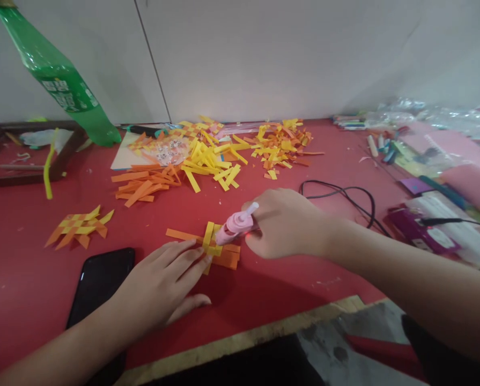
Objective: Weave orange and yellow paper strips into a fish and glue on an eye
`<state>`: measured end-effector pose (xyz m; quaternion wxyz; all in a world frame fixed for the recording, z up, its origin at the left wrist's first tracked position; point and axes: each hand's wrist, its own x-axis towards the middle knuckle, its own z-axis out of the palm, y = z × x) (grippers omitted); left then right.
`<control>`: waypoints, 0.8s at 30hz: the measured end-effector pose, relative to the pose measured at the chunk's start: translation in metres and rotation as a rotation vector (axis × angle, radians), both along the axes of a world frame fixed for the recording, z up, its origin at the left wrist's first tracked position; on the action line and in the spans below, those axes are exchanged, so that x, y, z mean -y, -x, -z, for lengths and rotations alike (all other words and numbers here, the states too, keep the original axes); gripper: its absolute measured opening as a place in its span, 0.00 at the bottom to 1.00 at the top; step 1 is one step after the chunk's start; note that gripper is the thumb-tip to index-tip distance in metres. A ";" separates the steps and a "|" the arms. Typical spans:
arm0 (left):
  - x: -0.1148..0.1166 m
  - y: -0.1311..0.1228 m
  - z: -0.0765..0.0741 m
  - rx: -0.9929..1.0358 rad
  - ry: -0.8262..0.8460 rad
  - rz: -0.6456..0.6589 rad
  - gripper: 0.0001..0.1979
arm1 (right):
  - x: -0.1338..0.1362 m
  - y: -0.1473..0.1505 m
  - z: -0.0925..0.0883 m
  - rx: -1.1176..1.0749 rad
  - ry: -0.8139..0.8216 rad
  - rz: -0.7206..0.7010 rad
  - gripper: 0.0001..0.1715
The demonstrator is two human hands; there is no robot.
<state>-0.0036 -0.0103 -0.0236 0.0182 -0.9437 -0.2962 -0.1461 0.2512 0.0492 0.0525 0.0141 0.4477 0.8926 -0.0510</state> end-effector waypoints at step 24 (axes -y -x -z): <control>-0.001 0.001 -0.001 -0.007 0.014 0.001 0.28 | 0.000 -0.012 -0.012 0.097 0.119 0.094 0.10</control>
